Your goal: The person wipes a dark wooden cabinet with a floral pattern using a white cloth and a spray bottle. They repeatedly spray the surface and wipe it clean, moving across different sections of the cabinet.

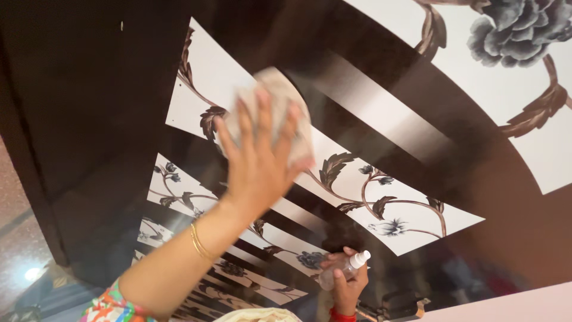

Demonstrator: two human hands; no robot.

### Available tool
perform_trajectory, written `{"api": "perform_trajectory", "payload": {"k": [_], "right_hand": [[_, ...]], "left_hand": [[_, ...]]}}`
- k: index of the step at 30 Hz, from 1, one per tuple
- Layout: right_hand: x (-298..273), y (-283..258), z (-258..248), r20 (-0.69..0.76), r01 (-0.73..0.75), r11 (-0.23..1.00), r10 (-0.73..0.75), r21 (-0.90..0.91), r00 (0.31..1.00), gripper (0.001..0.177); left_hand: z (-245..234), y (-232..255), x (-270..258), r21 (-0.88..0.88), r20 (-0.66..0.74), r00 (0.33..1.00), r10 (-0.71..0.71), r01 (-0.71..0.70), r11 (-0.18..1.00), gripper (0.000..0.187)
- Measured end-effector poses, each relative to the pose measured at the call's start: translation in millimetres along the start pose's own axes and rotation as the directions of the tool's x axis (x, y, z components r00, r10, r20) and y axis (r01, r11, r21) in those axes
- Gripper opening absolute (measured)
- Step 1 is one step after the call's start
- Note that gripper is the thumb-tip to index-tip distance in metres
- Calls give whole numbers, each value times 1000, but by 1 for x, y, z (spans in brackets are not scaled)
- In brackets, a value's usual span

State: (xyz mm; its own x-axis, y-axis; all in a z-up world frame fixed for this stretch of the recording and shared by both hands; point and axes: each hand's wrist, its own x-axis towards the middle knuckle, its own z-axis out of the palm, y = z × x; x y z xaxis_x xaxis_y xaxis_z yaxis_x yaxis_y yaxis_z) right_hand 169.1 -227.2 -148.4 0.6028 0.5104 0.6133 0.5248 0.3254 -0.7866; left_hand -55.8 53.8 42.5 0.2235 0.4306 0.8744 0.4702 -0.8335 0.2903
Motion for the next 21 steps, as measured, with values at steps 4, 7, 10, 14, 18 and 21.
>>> {"api": "perform_trajectory", "payload": {"k": [4,7,10,14,18,21], "right_hand": [[1,1,-1,10,20,1000,-20,1,1000,63],[0,2,0,7,18,1000,-18,19,1000,63],[-2,1,1,8,29,999,-29,25,1000,64],[-2,0,3,4,30,999,-30,28,1000,65],[-2,2,3,-2,16,1000,-16,11,1000,63],[-5,4,2,-3,-6,1000,6,15,1000,62]], "left_hand": [[6,-28,9,-20,-56,987,-150,149,989,101],[13,-35,-14,-51,-19,984,-178,177,983,101],[15,-26,-58,-39,33,992,-119,120,992,99],[11,-14,-92,-24,154,987,-39,43,999,102],[16,-20,-65,-50,103,994,-45,51,997,105],[18,-26,-44,-41,62,996,-60,62,997,108]]}}
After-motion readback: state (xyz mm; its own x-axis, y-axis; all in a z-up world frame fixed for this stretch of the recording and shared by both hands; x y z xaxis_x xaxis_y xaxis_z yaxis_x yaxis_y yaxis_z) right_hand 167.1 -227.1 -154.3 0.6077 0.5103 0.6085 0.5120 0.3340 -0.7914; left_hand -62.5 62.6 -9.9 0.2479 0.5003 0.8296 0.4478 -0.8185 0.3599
